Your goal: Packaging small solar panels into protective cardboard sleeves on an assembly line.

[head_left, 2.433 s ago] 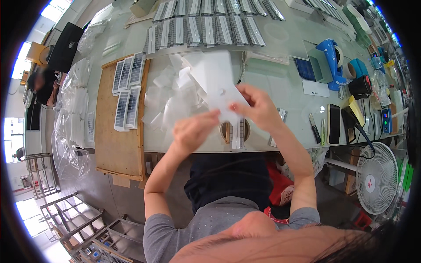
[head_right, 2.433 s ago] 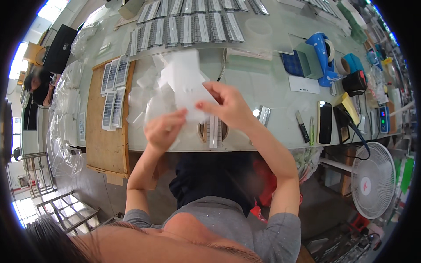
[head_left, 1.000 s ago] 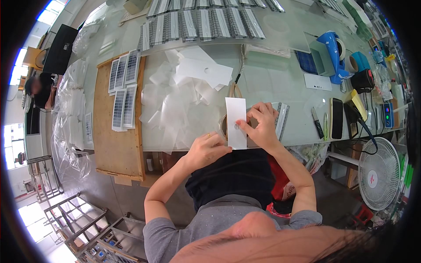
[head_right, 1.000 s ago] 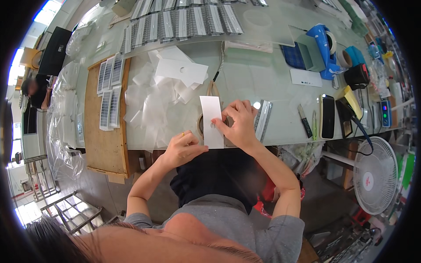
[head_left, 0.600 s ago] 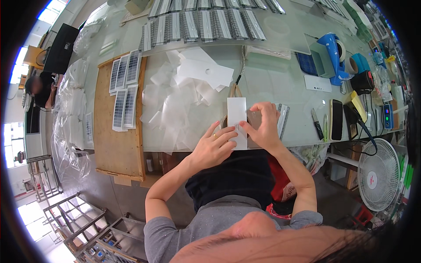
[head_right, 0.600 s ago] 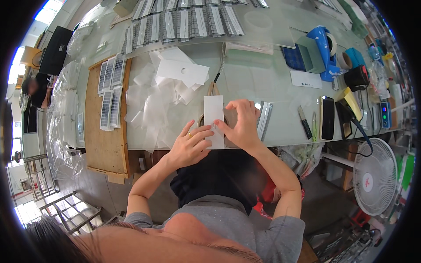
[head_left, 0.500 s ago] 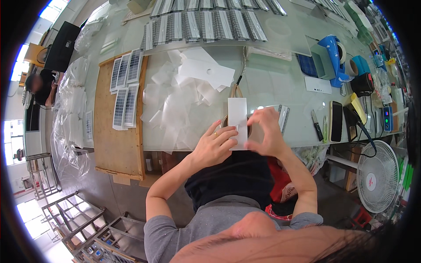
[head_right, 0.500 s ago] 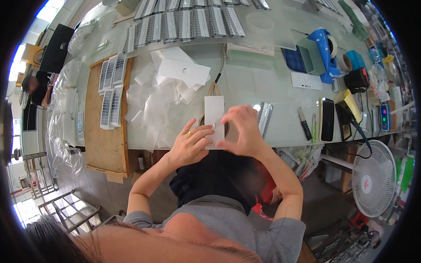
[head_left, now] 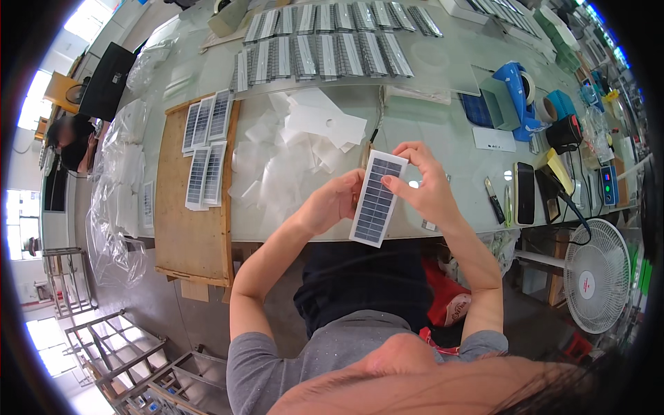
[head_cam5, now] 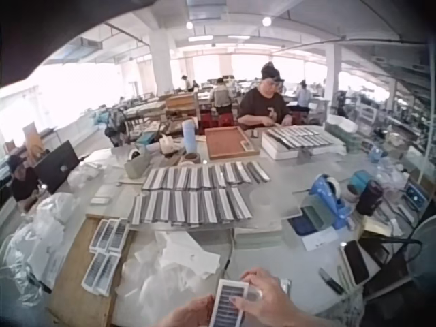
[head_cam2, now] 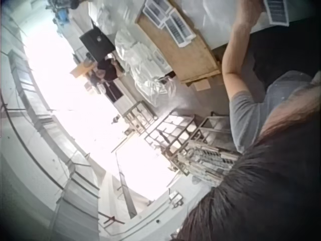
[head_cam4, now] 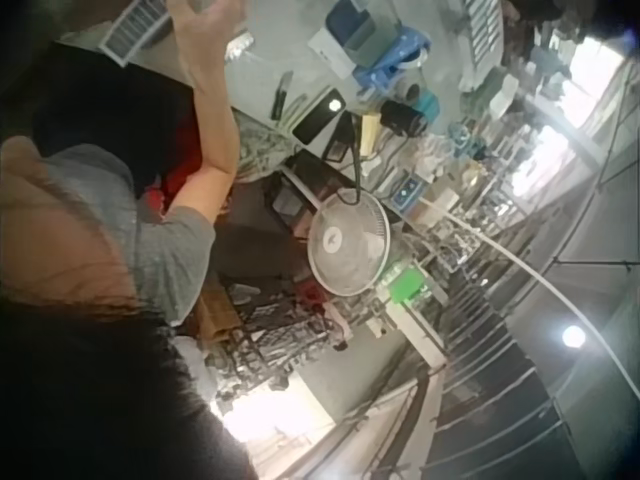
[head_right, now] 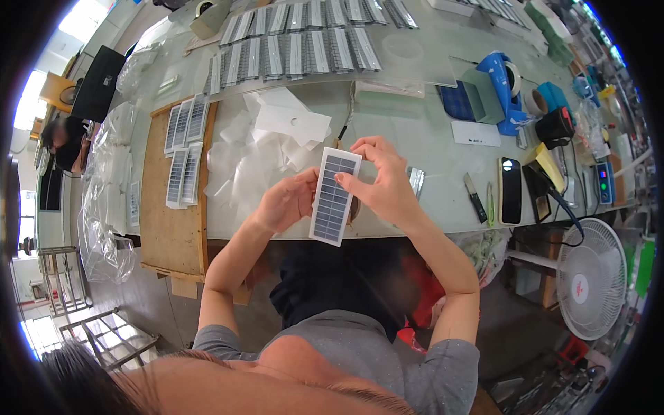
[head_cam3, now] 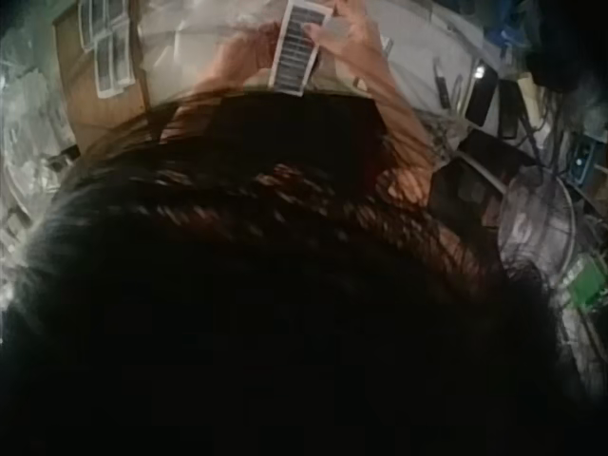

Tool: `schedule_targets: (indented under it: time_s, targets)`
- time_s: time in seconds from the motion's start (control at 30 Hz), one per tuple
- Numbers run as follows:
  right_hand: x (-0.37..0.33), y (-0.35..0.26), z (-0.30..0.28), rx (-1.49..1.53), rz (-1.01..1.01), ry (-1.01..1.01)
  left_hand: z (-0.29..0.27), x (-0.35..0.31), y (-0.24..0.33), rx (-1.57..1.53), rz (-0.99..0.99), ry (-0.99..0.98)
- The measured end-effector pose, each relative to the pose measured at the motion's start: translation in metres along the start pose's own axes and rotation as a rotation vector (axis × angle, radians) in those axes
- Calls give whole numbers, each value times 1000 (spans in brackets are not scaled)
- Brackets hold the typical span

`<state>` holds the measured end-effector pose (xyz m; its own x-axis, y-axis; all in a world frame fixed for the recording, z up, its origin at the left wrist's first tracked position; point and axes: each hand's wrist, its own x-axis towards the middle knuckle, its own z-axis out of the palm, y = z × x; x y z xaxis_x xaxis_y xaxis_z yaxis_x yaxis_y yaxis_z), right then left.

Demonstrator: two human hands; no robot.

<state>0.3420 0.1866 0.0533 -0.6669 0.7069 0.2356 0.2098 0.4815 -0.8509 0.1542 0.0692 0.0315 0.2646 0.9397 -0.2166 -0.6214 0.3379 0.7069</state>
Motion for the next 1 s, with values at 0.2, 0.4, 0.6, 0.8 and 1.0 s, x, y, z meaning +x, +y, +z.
schedule_targets:
  time_s: [0.2,0.4,0.6,0.8,1.0]
  targets:
    - [-6,28,10,261,232,-77,0,-3,-17,34,-68,125]
    - [-3,27,10,290,260,-108,-3,0,-25,84,-67,210]
    - [-23,32,19,427,398,-326,8,-17,-11,-13,69,390]
    - [-35,31,7,304,240,-249,-106,-84,13,-88,311,561]
    - [-43,40,-2,283,307,-218,-246,-171,147,469,468,1139]
